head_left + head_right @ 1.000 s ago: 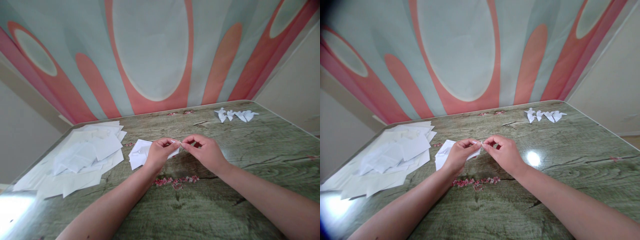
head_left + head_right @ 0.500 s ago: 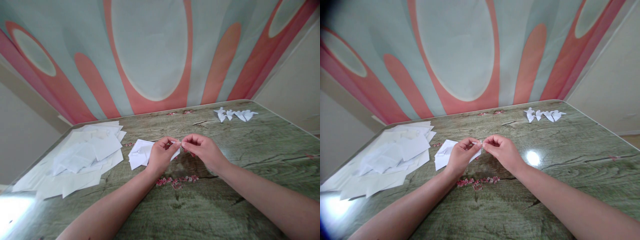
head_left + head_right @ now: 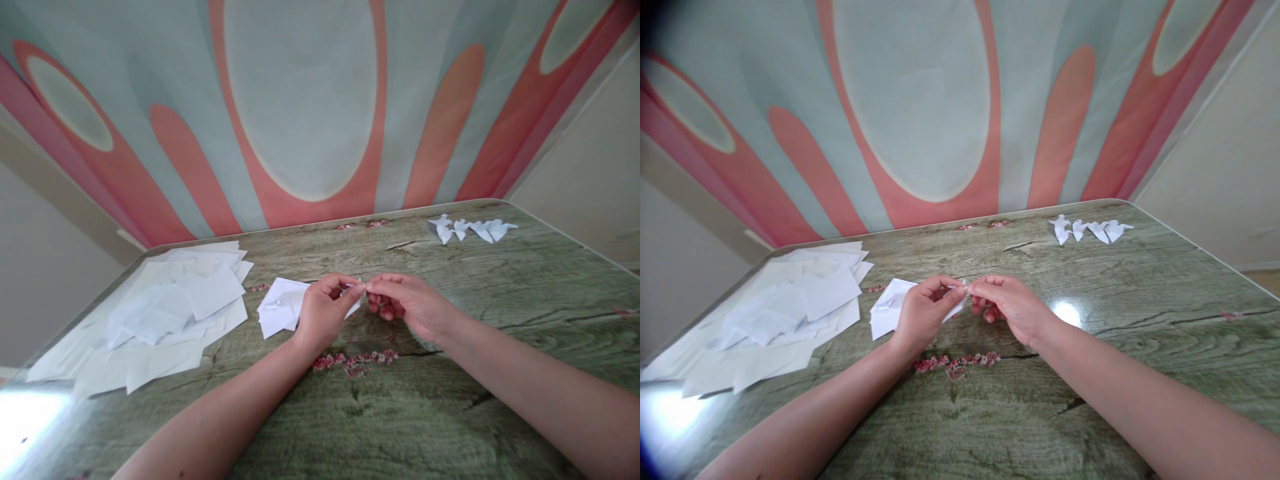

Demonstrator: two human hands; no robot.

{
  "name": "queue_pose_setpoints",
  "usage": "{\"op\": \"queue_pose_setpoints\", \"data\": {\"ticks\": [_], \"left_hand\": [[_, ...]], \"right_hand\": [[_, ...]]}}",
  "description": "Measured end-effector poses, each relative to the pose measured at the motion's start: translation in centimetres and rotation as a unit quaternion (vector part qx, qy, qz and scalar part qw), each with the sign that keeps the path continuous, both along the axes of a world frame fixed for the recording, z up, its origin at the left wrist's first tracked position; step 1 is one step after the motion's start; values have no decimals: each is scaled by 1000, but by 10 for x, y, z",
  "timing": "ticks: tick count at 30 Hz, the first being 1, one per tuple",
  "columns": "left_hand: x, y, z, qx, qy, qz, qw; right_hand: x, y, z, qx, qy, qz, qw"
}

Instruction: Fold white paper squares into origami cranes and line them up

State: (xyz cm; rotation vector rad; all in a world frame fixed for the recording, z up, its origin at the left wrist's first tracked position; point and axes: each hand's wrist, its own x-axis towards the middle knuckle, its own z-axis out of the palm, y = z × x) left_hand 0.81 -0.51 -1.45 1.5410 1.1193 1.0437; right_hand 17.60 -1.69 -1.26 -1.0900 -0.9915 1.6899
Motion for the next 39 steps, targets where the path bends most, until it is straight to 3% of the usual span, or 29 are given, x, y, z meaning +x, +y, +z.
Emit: {"op": "queue_pose_setpoints", "data": {"ticks": [6, 11, 17, 21, 26, 30, 32, 36, 39], "left_hand": [[-1, 0, 2, -2, 16, -9, 1000], [-2, 1, 1, -30, 11, -6, 999], [0, 1, -2, -31, 1, 5, 999], [0, 1, -1, -50, -25, -7, 998], [-1, 4, -3, -81, -55, -53, 994], [-2, 6, -7, -95, -64, -92, 989], [-3, 8, -7, -101, -73, -94, 988], [-4, 10, -5, -103, -96, -68, 988], [-4, 10, -4, -104, -106, -68, 987]], "right_hand": [[1, 0, 3, -7, -7, 18, 1000], [1, 0, 4, 103, -126, -8, 987], [1, -4, 10, 194, -297, -33, 935], [0, -6, 9, 253, -342, -40, 904], [-1, -5, 1, 355, -395, -67, 844], [1, -3, 0, 380, -422, -62, 820], [3, -2, 0, 379, -415, -63, 825], [5, 1, -1, 320, -362, -60, 874], [4, 2, -3, 295, -351, -51, 887]]}}
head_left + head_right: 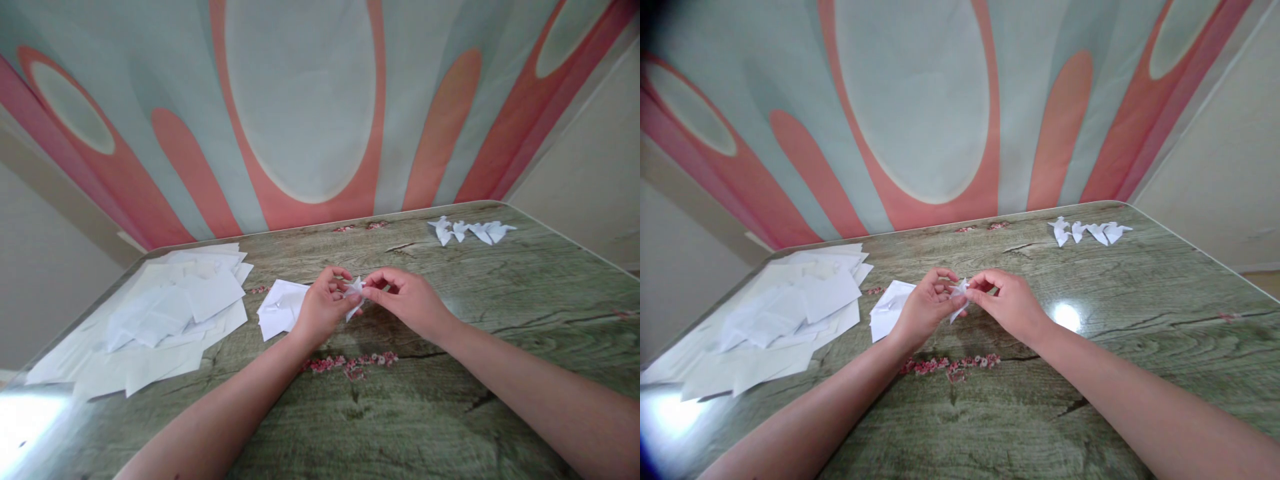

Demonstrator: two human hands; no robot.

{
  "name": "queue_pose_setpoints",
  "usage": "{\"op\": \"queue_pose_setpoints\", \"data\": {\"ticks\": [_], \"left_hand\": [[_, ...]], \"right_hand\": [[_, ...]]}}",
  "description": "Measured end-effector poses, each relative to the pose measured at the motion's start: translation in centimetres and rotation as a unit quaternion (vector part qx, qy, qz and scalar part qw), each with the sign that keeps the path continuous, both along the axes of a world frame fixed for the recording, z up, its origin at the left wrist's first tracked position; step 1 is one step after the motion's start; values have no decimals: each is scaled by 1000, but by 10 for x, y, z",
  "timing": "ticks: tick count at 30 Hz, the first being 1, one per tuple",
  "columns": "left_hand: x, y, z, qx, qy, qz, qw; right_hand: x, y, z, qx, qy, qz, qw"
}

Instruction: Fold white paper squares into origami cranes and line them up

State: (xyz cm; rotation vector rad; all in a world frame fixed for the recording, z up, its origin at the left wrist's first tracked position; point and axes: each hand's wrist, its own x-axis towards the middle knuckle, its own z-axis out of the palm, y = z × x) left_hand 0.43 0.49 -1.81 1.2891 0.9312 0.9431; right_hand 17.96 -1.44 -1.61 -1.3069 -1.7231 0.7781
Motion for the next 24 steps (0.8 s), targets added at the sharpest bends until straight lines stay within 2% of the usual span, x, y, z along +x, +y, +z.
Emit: {"op": "queue_pose_setpoints", "data": {"ticks": [5, 8, 14, 24], "left_hand": [[-1, 0, 0, 14, 33, -25, 999], [-3, 1, 0, -8, 56, -31, 998], [-4, 3, 2, -34, 36, 2, 999], [-2, 0, 2, -88, -17, -13, 996]], "right_hand": [[-3, -1, -3, 42, -26, -2, 999], [-2, -1, -4, 59, -25, -16, 998], [-3, 2, -10, 79, -39, -5, 996], [-1, -1, -8, 154, -126, 3, 980]]}}
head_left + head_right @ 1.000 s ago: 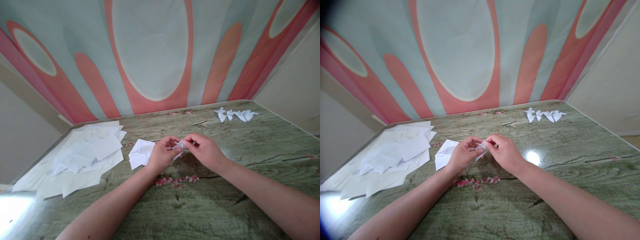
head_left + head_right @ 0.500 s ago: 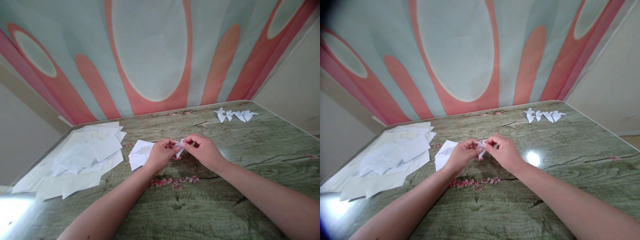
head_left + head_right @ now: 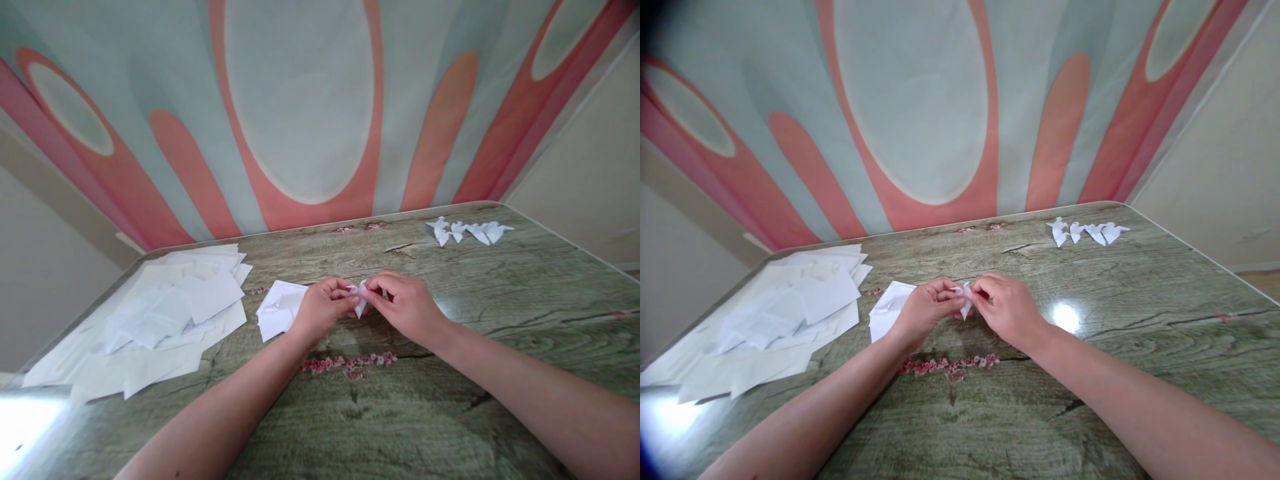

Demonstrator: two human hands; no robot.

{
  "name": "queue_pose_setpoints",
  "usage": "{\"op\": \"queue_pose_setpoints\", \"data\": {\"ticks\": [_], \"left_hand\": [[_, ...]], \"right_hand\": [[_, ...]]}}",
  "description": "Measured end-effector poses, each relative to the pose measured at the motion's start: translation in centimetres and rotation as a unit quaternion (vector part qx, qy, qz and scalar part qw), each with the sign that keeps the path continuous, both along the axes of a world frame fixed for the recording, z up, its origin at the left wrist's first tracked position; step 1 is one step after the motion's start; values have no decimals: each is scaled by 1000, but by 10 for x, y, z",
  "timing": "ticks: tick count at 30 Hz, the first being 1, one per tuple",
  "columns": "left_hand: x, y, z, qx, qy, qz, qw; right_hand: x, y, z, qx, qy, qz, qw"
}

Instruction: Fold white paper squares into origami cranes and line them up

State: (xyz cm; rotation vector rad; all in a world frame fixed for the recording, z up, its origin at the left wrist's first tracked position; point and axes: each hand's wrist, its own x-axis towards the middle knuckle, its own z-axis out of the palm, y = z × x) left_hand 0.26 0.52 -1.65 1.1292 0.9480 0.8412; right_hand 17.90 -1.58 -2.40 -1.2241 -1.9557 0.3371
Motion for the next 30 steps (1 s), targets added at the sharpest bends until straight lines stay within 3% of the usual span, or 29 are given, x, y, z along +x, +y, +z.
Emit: {"op": "queue_pose_setpoints", "data": {"ticks": [7, 13, 20, 25, 30], "left_hand": [[-3, 3, -1, -86, -34, 9, 996], [-3, 2, -4, -39, -8, 9, 999], [-4, 5, -3, -41, -6, 14, 999], [-7, 7, -3, -112, -38, -53, 992], [-15, 8, 8, -100, -53, -162, 980]], "right_hand": [[1, 2, -3, 8, -37, 11, 999], [1, 4, -10, -5, -35, -7, 999], [-4, 2, -7, -52, 56, -24, 997], [-3, 3, -5, -143, 124, 1, 982], [8, 11, -6, -251, 245, 63, 935]]}}
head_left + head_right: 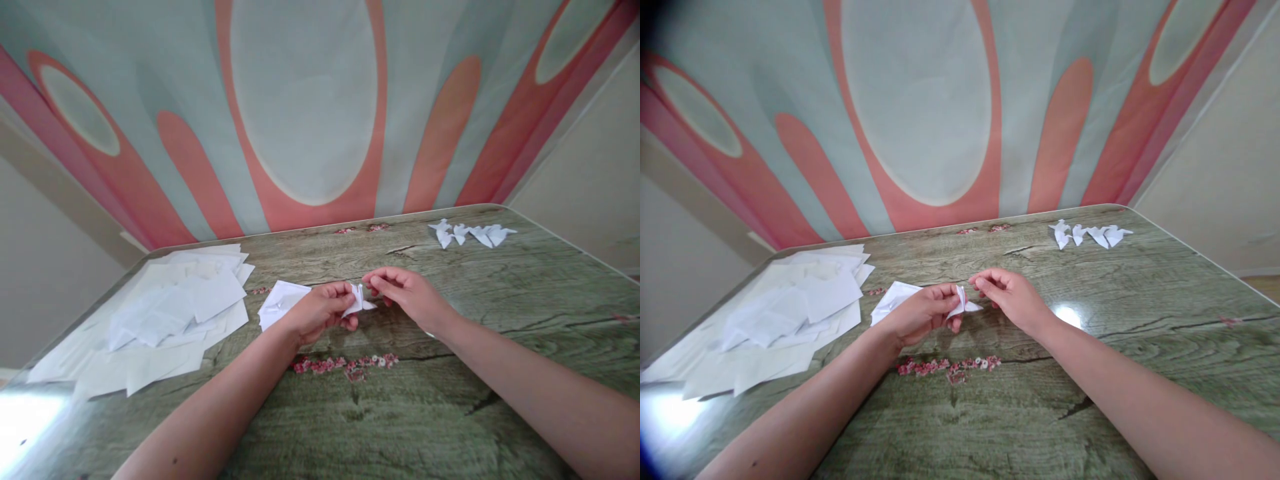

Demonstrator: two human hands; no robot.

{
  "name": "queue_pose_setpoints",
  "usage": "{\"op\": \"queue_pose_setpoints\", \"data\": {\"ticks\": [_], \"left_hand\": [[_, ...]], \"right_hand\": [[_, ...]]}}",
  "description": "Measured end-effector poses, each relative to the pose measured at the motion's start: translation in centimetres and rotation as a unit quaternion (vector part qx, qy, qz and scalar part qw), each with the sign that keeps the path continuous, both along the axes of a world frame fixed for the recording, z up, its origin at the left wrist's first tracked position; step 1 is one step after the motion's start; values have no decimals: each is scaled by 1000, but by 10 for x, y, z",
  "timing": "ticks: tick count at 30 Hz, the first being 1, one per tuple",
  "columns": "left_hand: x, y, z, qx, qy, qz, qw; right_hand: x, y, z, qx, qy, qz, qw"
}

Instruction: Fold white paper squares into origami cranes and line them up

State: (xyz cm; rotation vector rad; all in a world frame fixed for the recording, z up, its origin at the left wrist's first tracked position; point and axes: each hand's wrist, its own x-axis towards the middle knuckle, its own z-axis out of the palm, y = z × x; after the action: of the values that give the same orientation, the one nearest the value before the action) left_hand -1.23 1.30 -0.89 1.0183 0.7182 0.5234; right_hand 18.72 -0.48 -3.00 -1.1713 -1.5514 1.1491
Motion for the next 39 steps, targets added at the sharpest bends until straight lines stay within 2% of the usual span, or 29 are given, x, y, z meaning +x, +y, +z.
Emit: {"op": "queue_pose_setpoints", "data": {"ticks": [2, 4, 7, 10, 14, 16, 19, 22, 25, 30, 39], "left_hand": [[-3, 0, 5, -9, -2, -65, 998], [-4, -1, 8, -32, -1, -107, 994], [-5, 0, 7, -68, -10, -121, 990], [-4, 2, 3, -79, -26, -65, 994], [-3, 5, 0, -53, -6, 80, 995], [-3, 4, 1, -44, 6, 110, 993], [0, 0, 1, -33, 9, 98, 995], [5, -3, 0, -1, 23, 118, 993], [8, -4, -2, 22, 36, 136, 990], [6, -3, -4, 40, 53, 106, 992], [7, -2, -6, 43, 55, 93, 993]], "right_hand": [[2, 1, 3, -5, 8, 61, 998], [2, 0, 8, 19, 0, 117, 993], [-1, -3, 15, 82, -27, 133, 987], [-2, -4, 15, 95, -52, 91, 990], [-1, -4, 8, 44, -50, 1, 998], [-1, -3, 4, 34, -32, -33, 998], [-2, -3, 1, 19, -6, -51, 998], [-4, -5, 3, 11, 9, -29, 999], [-6, -7, 7, 32, 20, -8, 999], [-6, -8, 11, 89, -70, -23, 993], [-10, -11, 17, 62, -108, -40, 991]]}}
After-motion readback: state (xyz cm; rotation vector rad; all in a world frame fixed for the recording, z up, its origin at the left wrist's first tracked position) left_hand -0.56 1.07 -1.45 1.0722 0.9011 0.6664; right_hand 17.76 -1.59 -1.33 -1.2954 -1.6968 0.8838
